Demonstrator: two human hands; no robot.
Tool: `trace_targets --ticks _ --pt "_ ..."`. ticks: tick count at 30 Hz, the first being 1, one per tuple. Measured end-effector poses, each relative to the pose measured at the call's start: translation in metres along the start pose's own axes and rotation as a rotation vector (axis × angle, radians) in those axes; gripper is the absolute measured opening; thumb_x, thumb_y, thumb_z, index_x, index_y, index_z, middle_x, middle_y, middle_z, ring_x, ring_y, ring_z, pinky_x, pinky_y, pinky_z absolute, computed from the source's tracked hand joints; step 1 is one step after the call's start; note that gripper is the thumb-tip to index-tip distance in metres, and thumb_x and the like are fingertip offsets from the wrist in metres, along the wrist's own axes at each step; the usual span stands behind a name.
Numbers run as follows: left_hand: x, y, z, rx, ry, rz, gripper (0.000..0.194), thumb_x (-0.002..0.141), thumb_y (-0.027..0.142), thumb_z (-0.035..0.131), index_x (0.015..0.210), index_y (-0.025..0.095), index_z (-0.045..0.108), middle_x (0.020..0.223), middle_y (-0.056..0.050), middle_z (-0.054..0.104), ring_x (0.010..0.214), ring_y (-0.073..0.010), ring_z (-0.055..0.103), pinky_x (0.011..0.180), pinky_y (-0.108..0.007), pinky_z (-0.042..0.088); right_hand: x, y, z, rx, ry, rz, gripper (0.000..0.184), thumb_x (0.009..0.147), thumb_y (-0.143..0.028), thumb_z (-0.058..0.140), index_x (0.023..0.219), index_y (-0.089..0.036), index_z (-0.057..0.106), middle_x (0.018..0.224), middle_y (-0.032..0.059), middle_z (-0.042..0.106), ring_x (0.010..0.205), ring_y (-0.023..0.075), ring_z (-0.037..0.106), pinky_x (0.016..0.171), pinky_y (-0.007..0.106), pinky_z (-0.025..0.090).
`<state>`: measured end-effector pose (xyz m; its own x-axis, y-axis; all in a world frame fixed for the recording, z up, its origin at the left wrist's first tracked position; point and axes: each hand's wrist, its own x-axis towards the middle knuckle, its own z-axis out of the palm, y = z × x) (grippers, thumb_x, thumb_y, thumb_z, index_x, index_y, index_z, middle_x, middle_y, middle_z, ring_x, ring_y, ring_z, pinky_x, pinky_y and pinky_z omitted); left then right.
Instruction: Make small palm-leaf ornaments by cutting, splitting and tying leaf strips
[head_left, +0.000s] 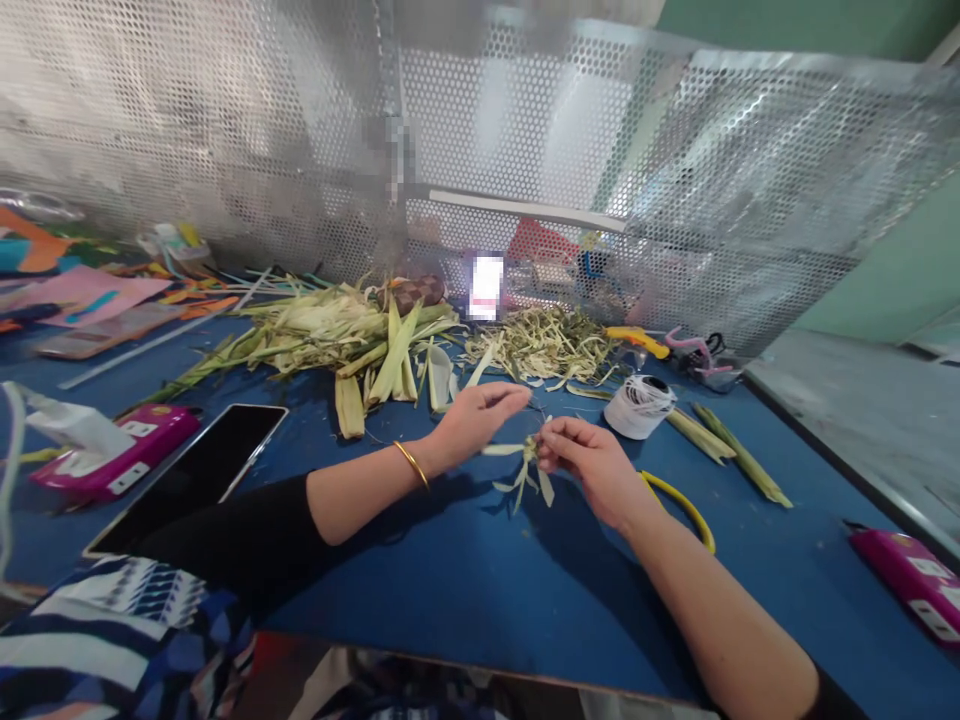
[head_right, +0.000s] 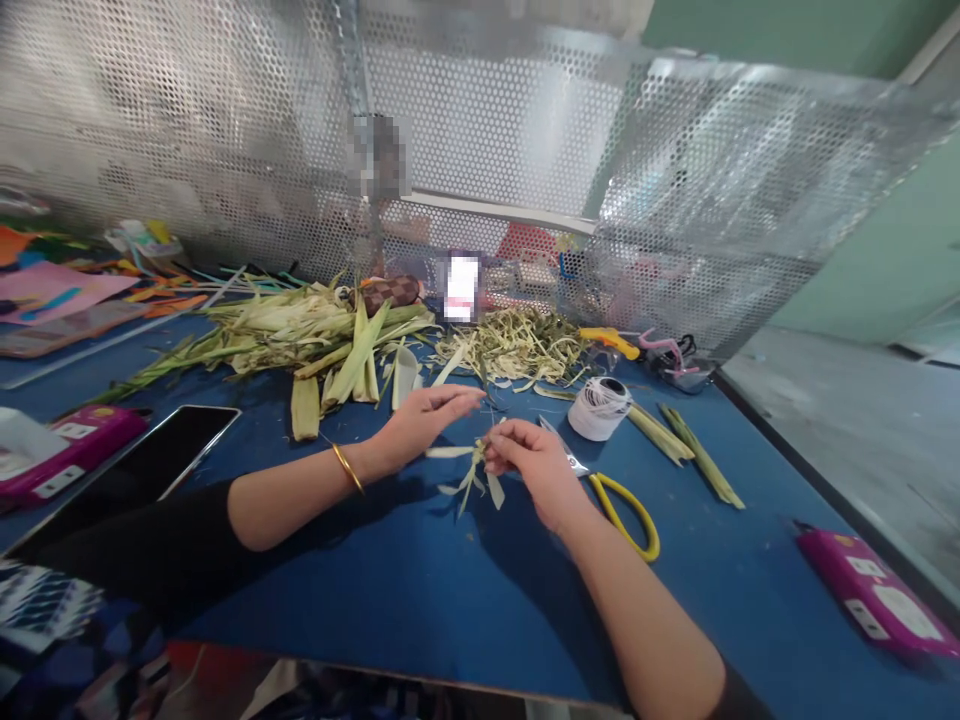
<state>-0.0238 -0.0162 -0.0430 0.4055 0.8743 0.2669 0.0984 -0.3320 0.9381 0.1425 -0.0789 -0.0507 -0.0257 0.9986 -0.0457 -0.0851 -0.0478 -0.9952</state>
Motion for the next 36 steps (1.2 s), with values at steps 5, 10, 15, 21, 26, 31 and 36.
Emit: trace_targets --ticks 5,10,15,21,26,31,36 --pt "-0.014 0.008 0.002 -0.33 0.18 -0.38 0.029 0.083 0.031 0.044 0.09 0.015 0.067 0.096 -0.011 0.071 0.087 -0.0188 0.066 0.077 -0.031 0.05 0.004 -0.005 -0.011 0.127 0.181 -0.112 0.027 0.06 -0.041 0.078 0.072 -0.019 0.067 0.064 0.0002 0.064 0.058 0.0131 0.059 0.058 0.027 0.048" --pt "-0.027 0.017 0.02 -0.302 0.004 -0.396 0.025 0.072 0.023 0.057 0.092 0.017 0.07 0.103 -0.008 0.07 0.103 -0.0213 0.061 0.085 -0.032 0.046 0.003 -0.007 -0.009 0.198 0.221 -0.126 0.03 0.056 -0.042 0.08 0.071 -0.019 0.067 0.065 0.0012 0.065 0.059 0.0144 0.061 0.058 0.028 0.049" --pt "-0.029 0.022 0.034 -0.351 -0.022 -0.293 0.03 0.064 0.037 0.073 0.084 0.015 0.072 0.085 -0.006 0.071 0.084 -0.0181 0.062 0.076 -0.027 0.046 -0.002 -0.006 0.0 0.198 0.143 -0.054 0.031 0.054 -0.041 0.081 0.069 -0.018 0.067 0.062 -0.0005 0.064 0.056 0.0116 0.058 0.057 0.026 0.047" --pt "-0.03 0.017 0.029 -0.31 -0.012 -0.391 0.024 0.064 0.036 0.074 0.071 0.014 0.068 0.062 0.0 0.06 0.056 -0.0091 0.05 0.056 -0.023 0.041 -0.004 -0.008 -0.005 0.243 0.062 0.041 0.03 0.054 -0.038 0.081 0.069 -0.016 0.066 0.058 -0.0018 0.061 0.054 0.0107 0.057 0.053 0.023 0.044" --pt "-0.029 0.014 0.02 -0.398 -0.159 -0.56 0.023 0.065 0.035 0.073 0.066 0.013 0.064 0.06 0.001 0.057 0.052 -0.0082 0.05 0.056 -0.022 0.044 -0.001 -0.008 -0.012 0.3 0.081 0.078 0.026 0.056 -0.034 0.081 0.07 -0.017 0.067 0.058 -0.0012 0.063 0.054 0.0102 0.059 0.054 0.022 0.047" --pt "-0.029 0.009 0.018 -0.428 -0.191 -0.579 0.034 0.071 0.047 0.068 0.066 0.014 0.063 0.063 0.0 0.059 0.054 -0.0083 0.05 0.052 -0.02 0.043 0.003 -0.002 -0.011 0.28 0.073 0.105 0.024 0.057 -0.032 0.081 0.069 -0.016 0.067 0.059 -0.001 0.063 0.054 0.0103 0.061 0.052 0.02 0.047" --pt "-0.028 0.007 0.019 -0.338 -0.11 -0.608 0.027 0.066 0.038 0.072 0.061 0.014 0.061 0.052 0.002 0.052 0.049 -0.0084 0.047 0.051 -0.022 0.042 0.003 0.0 -0.009 0.241 0.058 0.152 0.022 0.059 -0.031 0.079 0.07 -0.016 0.067 0.059 -0.0011 0.063 0.055 0.0094 0.061 0.053 0.019 0.048"
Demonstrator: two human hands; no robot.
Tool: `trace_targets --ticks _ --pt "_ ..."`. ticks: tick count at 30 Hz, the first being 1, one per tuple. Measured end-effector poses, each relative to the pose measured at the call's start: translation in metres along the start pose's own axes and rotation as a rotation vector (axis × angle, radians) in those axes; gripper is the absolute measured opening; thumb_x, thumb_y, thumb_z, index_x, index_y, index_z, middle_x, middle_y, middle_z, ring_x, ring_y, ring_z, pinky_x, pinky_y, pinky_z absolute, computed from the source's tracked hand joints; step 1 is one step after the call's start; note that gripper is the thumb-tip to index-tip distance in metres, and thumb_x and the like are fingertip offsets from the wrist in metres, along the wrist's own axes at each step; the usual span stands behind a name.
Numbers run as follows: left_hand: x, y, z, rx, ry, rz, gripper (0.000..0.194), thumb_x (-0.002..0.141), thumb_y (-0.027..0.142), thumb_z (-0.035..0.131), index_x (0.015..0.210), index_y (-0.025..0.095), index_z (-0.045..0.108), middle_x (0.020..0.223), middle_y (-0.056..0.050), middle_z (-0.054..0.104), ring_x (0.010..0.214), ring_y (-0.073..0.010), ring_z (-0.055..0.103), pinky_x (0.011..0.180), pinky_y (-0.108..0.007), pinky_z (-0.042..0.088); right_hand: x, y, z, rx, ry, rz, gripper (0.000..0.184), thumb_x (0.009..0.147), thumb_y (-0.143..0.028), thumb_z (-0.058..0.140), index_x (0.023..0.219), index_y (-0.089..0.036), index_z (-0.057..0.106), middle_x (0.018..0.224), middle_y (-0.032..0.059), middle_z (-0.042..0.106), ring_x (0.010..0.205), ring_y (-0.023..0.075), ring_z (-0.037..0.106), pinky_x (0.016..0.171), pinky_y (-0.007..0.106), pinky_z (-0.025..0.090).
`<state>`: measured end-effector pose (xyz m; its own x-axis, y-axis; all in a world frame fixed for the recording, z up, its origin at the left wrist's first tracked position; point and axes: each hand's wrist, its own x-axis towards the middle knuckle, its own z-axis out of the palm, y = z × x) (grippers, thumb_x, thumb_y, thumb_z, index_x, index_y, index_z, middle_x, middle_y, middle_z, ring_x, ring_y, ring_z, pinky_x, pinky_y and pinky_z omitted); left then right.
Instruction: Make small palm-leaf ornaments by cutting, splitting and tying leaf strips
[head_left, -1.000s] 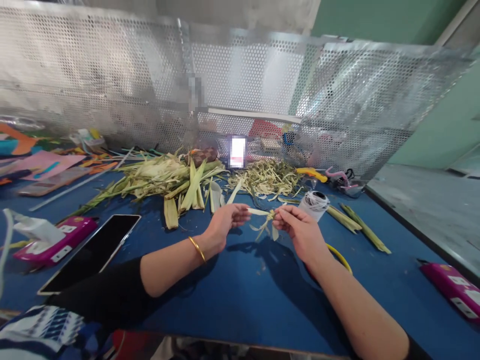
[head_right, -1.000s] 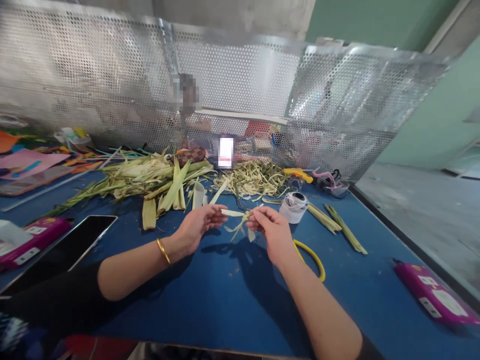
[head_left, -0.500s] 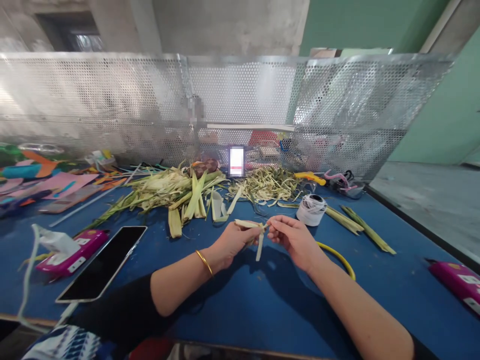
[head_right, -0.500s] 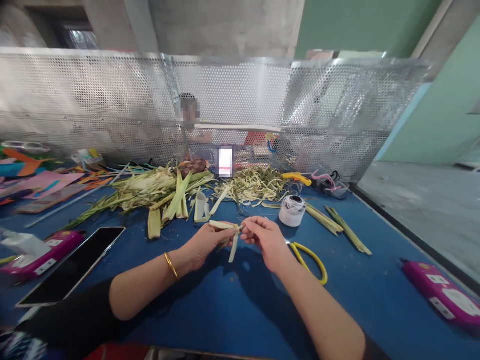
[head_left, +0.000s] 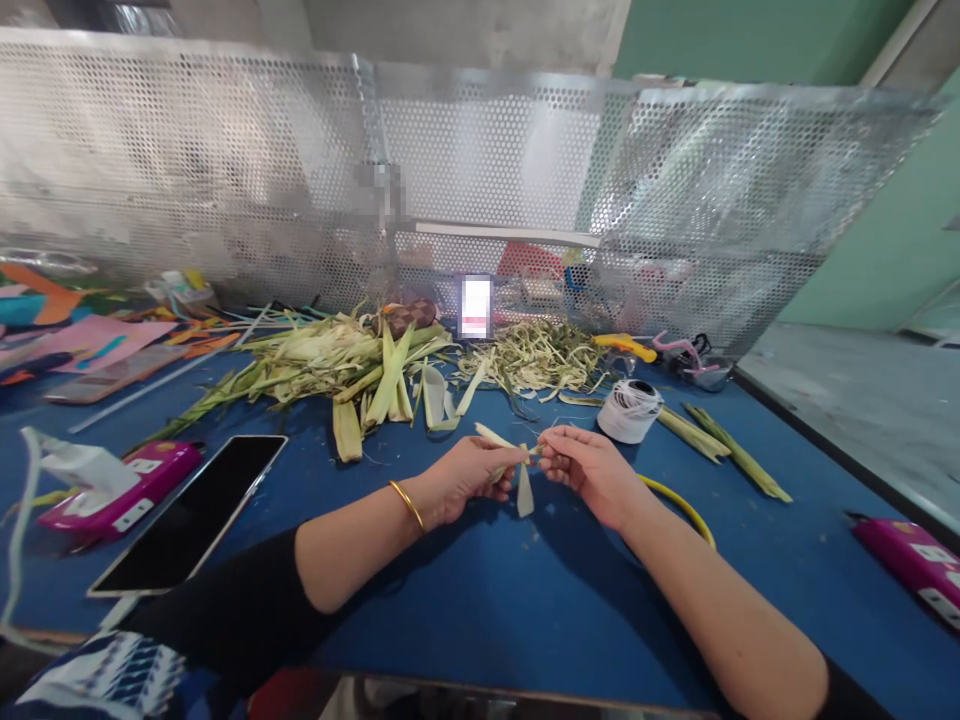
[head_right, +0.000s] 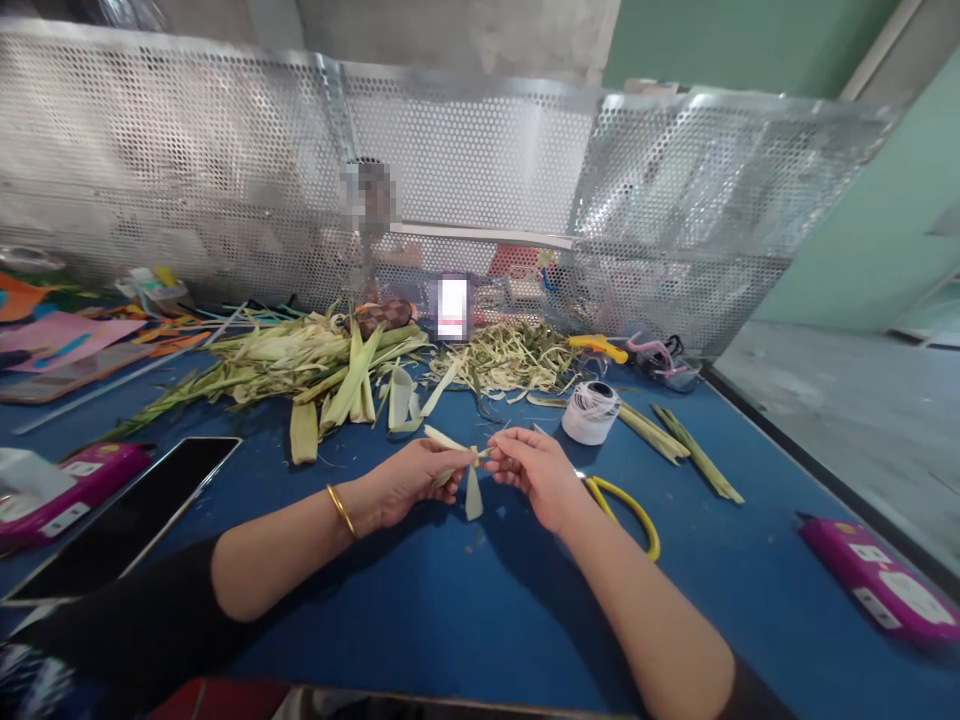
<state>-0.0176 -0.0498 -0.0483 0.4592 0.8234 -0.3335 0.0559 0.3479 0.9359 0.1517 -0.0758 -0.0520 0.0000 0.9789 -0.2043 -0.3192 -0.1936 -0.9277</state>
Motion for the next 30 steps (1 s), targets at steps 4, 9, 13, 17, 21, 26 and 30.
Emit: trace_targets --ticks 4,9,13,17,21,26,30 --pt "0.002 0.001 -0.002 0.044 0.0 0.024 0.02 0.067 0.029 0.068 0.056 0.013 0.061 0.046 0.003 0.049 0.044 -0.0073 0.043 0.046 -0.021 0.035 0.003 -0.002 -0.004 -0.072 0.1 -0.014 0.019 0.06 -0.029 0.075 0.073 -0.018 0.067 0.062 -0.0003 0.063 0.057 0.0113 0.061 0.057 0.024 0.05" --pt "0.004 0.003 -0.008 -0.015 0.057 0.022 0.015 0.067 0.027 0.065 0.062 0.013 0.064 0.047 0.003 0.047 0.044 -0.0069 0.04 0.044 -0.02 0.031 0.008 -0.016 -0.022 -0.285 0.237 -0.164 0.017 0.066 -0.028 0.069 0.08 -0.02 0.064 0.07 0.0001 0.064 0.064 0.0145 0.062 0.065 0.029 0.048" --pt "0.004 0.008 -0.013 -0.033 0.104 0.015 0.013 0.066 0.024 0.065 0.063 0.012 0.064 0.049 0.004 0.044 0.045 -0.0065 0.038 0.042 -0.019 0.03 -0.01 -0.027 -0.045 -1.136 0.261 -0.386 0.017 0.075 -0.031 0.057 0.088 -0.021 0.062 0.081 0.0038 0.067 0.075 0.0204 0.062 0.072 0.034 0.045" --pt "0.002 0.014 -0.016 -0.029 0.167 0.015 0.013 0.068 0.024 0.062 0.063 0.012 0.063 0.052 0.004 0.044 0.046 -0.0067 0.04 0.043 -0.019 0.029 -0.045 -0.017 -0.067 -1.699 0.308 -0.241 0.017 0.076 -0.027 0.055 0.09 -0.021 0.062 0.09 0.0081 0.066 0.08 0.024 0.062 0.068 0.033 0.042" --pt "0.001 0.018 -0.018 -0.034 0.205 0.013 0.018 0.07 0.029 0.064 0.066 0.012 0.066 0.052 0.004 0.045 0.047 -0.0069 0.042 0.044 -0.02 0.029 -0.064 -0.001 -0.078 -1.887 0.327 -0.161 0.036 0.075 -0.017 0.051 0.11 -0.017 0.059 0.1 0.0131 0.063 0.084 0.0252 0.062 0.067 0.032 0.041" --pt "0.001 0.019 -0.021 -0.063 0.13 -0.001 0.016 0.07 0.027 0.065 0.069 0.011 0.066 0.056 0.002 0.051 0.048 -0.0066 0.045 0.045 -0.02 0.029 -0.057 -0.002 -0.086 -1.903 0.272 -0.073 0.056 0.071 -0.013 0.05 0.127 -0.013 0.05 0.102 0.0164 0.063 0.083 0.028 0.064 0.067 0.033 0.041" --pt "0.001 0.02 -0.023 -0.118 0.133 -0.018 0.015 0.071 0.026 0.065 0.069 0.011 0.064 0.057 0.001 0.054 0.048 -0.0058 0.045 0.046 -0.02 0.032 -0.055 -0.003 -0.095 -1.757 0.311 -0.098 0.061 0.068 -0.014 0.052 0.129 -0.013 0.049 0.1 0.0154 0.067 0.086 0.0302 0.064 0.07 0.035 0.043"
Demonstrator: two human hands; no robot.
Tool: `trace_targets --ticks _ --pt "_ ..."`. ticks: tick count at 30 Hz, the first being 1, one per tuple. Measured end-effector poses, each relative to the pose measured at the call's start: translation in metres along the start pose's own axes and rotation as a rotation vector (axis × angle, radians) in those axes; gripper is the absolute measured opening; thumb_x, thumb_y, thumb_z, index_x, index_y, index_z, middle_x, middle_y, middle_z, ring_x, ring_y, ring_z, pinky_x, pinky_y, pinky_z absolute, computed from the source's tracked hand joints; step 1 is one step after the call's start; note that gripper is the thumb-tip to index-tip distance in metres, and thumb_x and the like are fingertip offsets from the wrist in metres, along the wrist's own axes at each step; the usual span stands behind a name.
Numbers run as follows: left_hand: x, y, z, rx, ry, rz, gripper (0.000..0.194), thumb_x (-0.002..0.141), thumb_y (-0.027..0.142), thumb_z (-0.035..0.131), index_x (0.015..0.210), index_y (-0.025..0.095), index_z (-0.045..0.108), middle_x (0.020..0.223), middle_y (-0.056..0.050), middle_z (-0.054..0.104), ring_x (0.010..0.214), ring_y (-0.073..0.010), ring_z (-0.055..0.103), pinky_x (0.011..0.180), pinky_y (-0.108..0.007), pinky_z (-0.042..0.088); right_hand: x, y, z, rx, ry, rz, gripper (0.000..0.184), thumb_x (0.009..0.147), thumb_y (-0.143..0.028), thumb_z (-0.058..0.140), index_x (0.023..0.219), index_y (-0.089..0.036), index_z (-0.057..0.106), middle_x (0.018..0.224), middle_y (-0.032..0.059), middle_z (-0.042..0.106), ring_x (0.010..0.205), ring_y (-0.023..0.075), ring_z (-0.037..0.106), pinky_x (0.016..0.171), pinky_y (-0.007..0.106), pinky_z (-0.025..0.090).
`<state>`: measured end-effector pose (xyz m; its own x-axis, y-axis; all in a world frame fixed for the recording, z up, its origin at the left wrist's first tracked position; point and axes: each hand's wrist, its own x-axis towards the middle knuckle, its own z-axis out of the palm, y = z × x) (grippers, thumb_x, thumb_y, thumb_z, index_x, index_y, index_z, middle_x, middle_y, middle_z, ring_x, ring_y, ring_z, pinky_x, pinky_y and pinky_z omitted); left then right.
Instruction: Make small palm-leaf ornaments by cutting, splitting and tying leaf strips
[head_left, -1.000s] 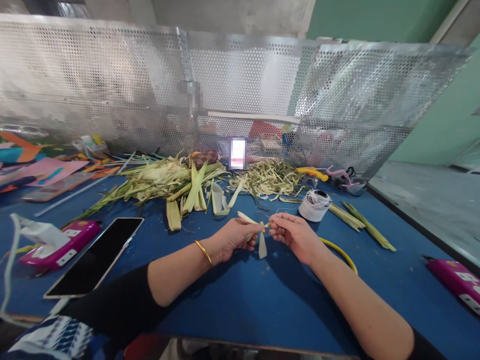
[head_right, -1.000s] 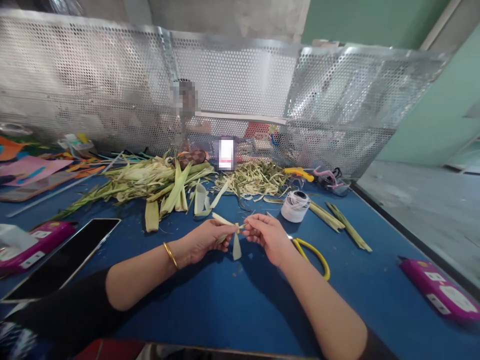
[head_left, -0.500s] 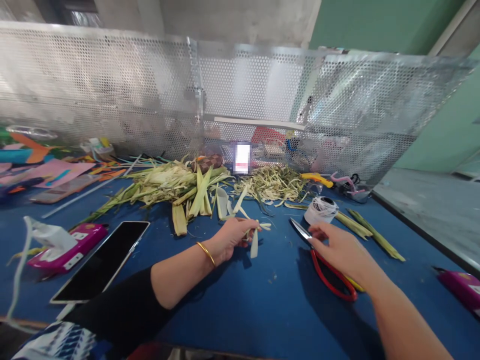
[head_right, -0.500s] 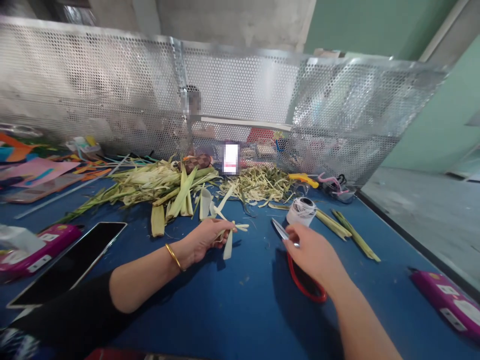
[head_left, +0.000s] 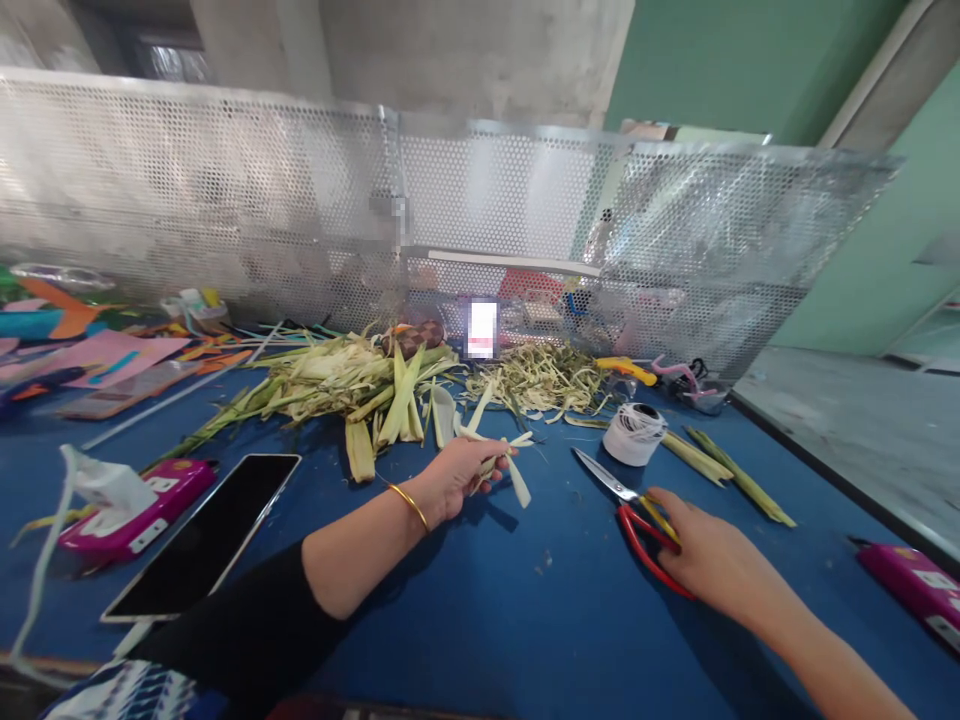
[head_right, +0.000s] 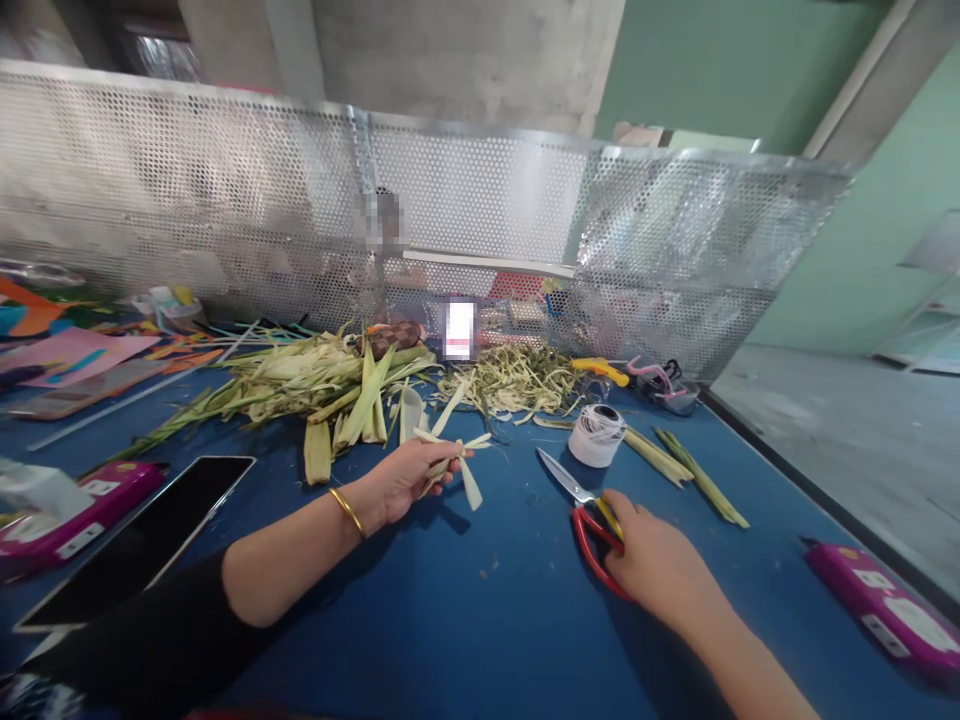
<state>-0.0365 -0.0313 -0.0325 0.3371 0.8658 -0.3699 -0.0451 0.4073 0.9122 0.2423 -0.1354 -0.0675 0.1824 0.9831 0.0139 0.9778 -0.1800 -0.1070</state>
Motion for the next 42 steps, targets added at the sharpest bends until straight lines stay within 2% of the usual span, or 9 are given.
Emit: trace_targets --ticks 3,6,9,11,14,19,24,30,42 --pt "0.003 0.0 -0.001 -0.062 0.044 -0.015 0.016 0.071 0.027 0.066 0.068 0.013 0.06 0.059 0.001 0.055 0.049 -0.0063 0.047 0.047 -0.019 0.034 -0.006 -0.004 -0.003 0.391 0.019 0.082 0.054 0.07 -0.03 0.058 0.123 -0.019 0.053 0.081 0.0075 0.067 0.077 0.0279 0.063 0.068 0.036 0.045" --pt "0.006 0.0 -0.003 -0.07 0.065 0.018 0.019 0.069 0.03 0.068 0.067 0.013 0.06 0.058 0.002 0.054 0.048 -0.0057 0.045 0.046 -0.019 0.033 -0.006 -0.03 -0.015 1.003 -0.015 0.086 0.059 0.066 -0.047 0.065 0.116 -0.019 0.054 0.07 0.0024 0.061 0.061 0.0219 0.059 0.057 0.033 0.045" --pt "0.008 0.0 -0.004 -0.058 0.084 0.075 0.018 0.066 0.028 0.068 0.064 0.012 0.059 0.054 0.003 0.049 0.044 -0.0047 0.04 0.043 -0.019 0.029 0.005 -0.07 -0.03 1.493 -0.162 -0.048 0.061 0.06 -0.042 0.077 0.114 -0.024 0.054 0.084 0.0011 0.06 0.071 0.0176 0.061 0.068 0.032 0.048" --pt "0.009 0.0 -0.006 -0.056 0.112 0.103 0.017 0.064 0.026 0.068 0.062 0.013 0.058 0.053 0.003 0.049 0.043 -0.0045 0.038 0.042 -0.019 0.026 0.016 -0.093 -0.033 1.588 -0.25 -0.087 0.058 0.057 -0.037 0.081 0.107 -0.023 0.057 0.081 -0.0002 0.059 0.07 0.0158 0.061 0.07 0.031 0.048" --pt "0.013 0.0 -0.009 -0.043 0.167 0.15 0.017 0.062 0.023 0.067 0.056 0.014 0.055 0.052 0.003 0.049 0.042 -0.0047 0.037 0.04 -0.019 0.023 0.024 -0.108 -0.028 1.63 -0.331 -0.131 0.053 0.057 -0.039 0.083 0.101 -0.022 0.059 0.073 -0.0026 0.056 0.061 0.0119 0.057 0.064 0.028 0.047" --pt "0.022 0.0 -0.011 -0.078 0.25 0.199 0.014 0.06 0.023 0.066 0.056 0.013 0.056 0.052 0.002 0.05 0.043 -0.0056 0.04 0.041 -0.019 0.024 0.014 -0.086 -0.02 1.61 -0.499 -0.221 0.048 0.072 -0.052 0.069 0.11 -0.025 0.056 0.079 -0.0008 0.054 0.057 0.0085 0.05 0.051 0.022 0.043" --pt "0.022 0.0 -0.01 -0.1 0.294 0.203 0.015 0.06 0.025 0.065 0.059 0.013 0.057 0.053 0.003 0.05 0.043 -0.0049 0.041 0.041 -0.019 0.024 0.012 -0.07 -0.027 1.324 -0.518 -0.256 0.056 0.069 -0.06 0.067 0.107 -0.022 0.054 0.072 -0.0017 0.051 0.045 0.0058 0.04 0.038 0.018 0.035" --pt "0.013 -0.001 -0.006 -0.111 0.253 0.217 0.023 0.064 0.033 0.067 0.071 0.011 0.064 0.065 -0.002 0.061 0.048 -0.006 0.047 0.041 -0.019 0.026 0.012 -0.082 -0.027 1.044 -0.511 -0.259 0.05 0.072 -0.064 0.06 0.093 -0.019 0.053 0.063 -0.0057 0.041 0.045 0.0059 0.037 0.039 0.018 0.035" --pt "0.005 -0.002 0.001 -0.15 0.186 0.177 0.017 0.067 0.027 0.067 0.075 0.013 0.062 0.063 -0.002 0.065 0.046 -0.0066 0.049 0.043 -0.019 0.032 0.014 -0.085 -0.026 0.898 -0.414 -0.321 0.041 0.078 -0.056 0.059 0.093 -0.018 0.054 0.066 -0.0041 0.041 0.054 0.0085 0.039 0.048 0.021 0.035"
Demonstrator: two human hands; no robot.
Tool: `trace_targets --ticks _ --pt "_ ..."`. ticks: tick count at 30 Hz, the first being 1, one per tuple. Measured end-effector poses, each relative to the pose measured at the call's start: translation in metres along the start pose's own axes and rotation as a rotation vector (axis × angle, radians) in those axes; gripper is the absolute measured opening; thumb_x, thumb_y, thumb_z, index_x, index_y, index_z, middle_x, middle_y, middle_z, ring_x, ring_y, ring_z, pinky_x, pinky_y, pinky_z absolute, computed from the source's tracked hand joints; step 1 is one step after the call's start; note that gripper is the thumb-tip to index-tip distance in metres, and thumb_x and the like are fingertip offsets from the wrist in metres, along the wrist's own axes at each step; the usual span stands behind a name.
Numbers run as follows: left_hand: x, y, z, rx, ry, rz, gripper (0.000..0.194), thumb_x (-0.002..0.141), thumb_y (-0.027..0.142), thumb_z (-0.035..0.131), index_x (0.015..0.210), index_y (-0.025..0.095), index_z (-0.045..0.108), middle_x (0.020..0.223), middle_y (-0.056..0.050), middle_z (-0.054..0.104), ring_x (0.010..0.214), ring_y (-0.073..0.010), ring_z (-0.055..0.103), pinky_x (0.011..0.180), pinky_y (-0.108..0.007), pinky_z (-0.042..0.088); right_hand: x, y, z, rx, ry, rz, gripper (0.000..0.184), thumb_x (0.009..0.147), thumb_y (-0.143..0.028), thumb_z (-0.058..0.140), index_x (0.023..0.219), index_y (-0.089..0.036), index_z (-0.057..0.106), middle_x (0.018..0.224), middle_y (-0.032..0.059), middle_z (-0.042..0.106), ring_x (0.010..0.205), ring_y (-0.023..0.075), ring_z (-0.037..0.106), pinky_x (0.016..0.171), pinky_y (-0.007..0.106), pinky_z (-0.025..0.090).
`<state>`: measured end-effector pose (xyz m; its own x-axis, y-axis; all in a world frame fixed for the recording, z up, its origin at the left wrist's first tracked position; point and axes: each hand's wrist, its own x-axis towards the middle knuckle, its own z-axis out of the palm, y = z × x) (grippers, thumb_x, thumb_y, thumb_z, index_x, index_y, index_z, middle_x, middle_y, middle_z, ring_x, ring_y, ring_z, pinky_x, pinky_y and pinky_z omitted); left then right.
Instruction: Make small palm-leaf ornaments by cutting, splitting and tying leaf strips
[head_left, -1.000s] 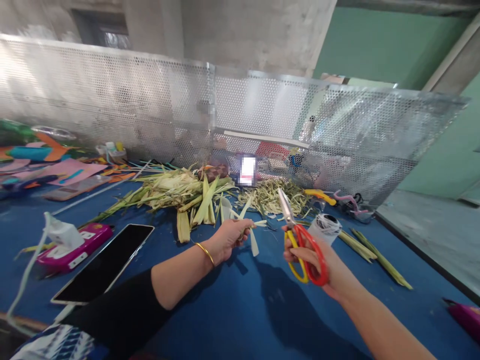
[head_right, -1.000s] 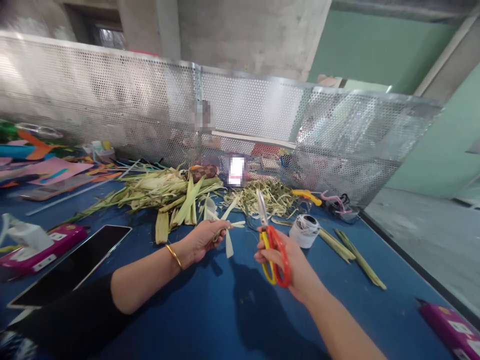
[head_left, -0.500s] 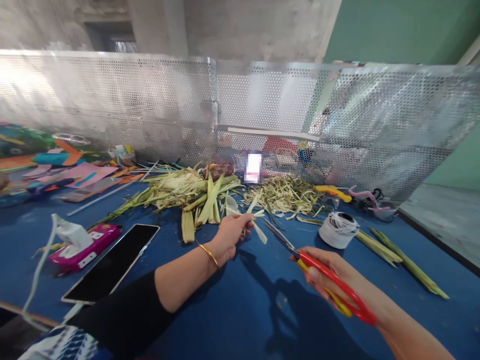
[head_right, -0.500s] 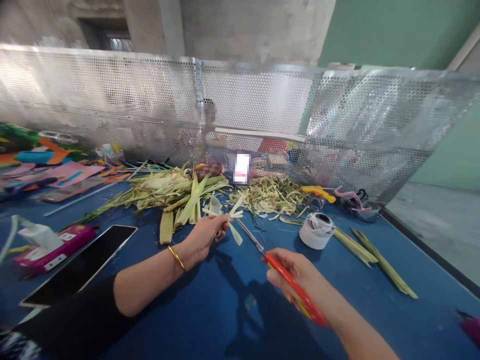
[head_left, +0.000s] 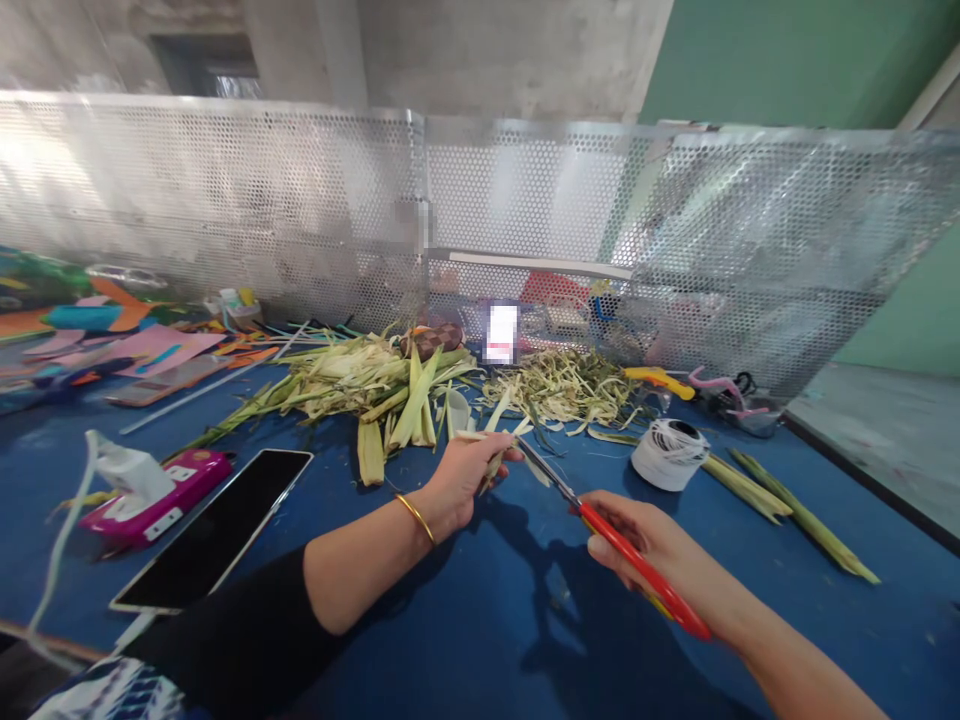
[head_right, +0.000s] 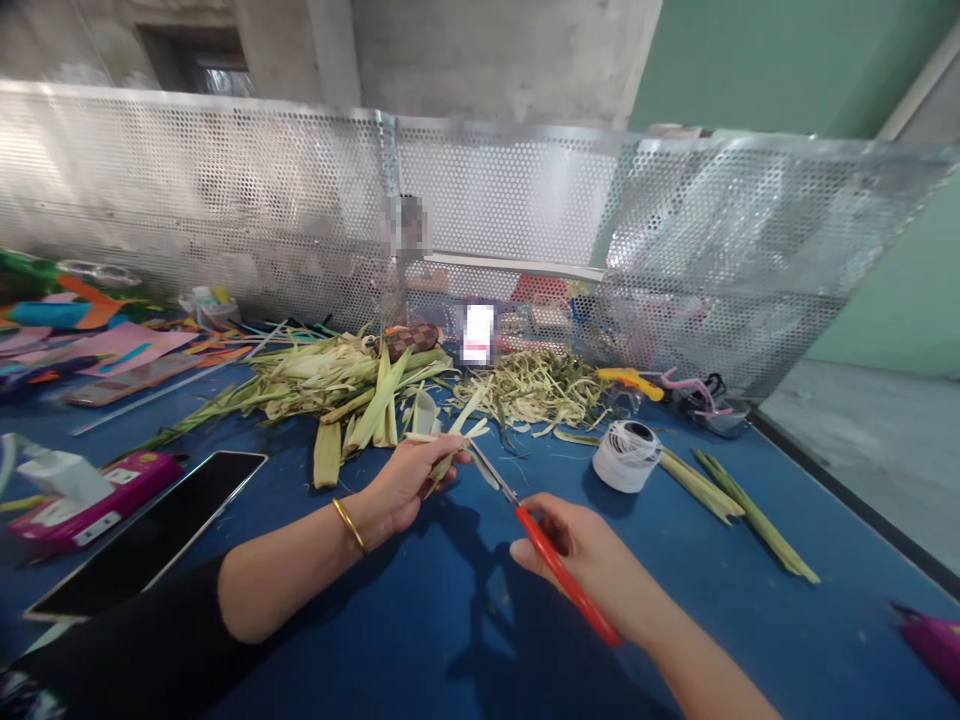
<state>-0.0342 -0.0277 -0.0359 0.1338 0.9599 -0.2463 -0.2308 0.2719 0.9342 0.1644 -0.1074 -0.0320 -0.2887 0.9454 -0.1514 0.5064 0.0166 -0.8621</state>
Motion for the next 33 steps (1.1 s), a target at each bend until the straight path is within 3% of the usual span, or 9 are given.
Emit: trace_targets --ticks 13,22,33 --pt "0.0 -0.005 0.003 0.077 -0.056 0.007 0.015 0.068 0.027 0.066 0.07 0.013 0.062 0.062 -0.002 0.063 0.045 -0.0057 0.048 0.043 -0.019 0.029 0.004 0.004 0.004 0.067 0.018 -0.011 0.047 0.077 -0.062 0.055 0.085 -0.016 0.054 0.063 -0.0056 0.041 0.045 0.0054 0.039 0.043 0.02 0.034" --pt "0.004 -0.008 0.001 0.052 -0.077 0.008 0.018 0.066 0.029 0.067 0.065 0.013 0.061 0.06 -0.002 0.06 0.046 -0.0059 0.046 0.043 -0.019 0.027 0.009 0.006 0.012 0.192 0.069 0.077 0.059 0.064 -0.072 0.06 0.083 -0.015 0.058 0.056 -0.0054 0.047 0.035 0.0048 0.04 0.036 0.019 0.031" --pt "0.005 -0.008 0.0 0.038 -0.079 0.002 0.019 0.065 0.03 0.069 0.066 0.013 0.062 0.06 -0.002 0.061 0.047 -0.0061 0.046 0.044 -0.019 0.03 0.009 0.007 0.018 0.241 0.065 0.114 0.041 0.072 -0.058 0.062 0.075 -0.017 0.056 0.054 -0.006 0.045 0.037 0.0046 0.038 0.036 0.019 0.031"
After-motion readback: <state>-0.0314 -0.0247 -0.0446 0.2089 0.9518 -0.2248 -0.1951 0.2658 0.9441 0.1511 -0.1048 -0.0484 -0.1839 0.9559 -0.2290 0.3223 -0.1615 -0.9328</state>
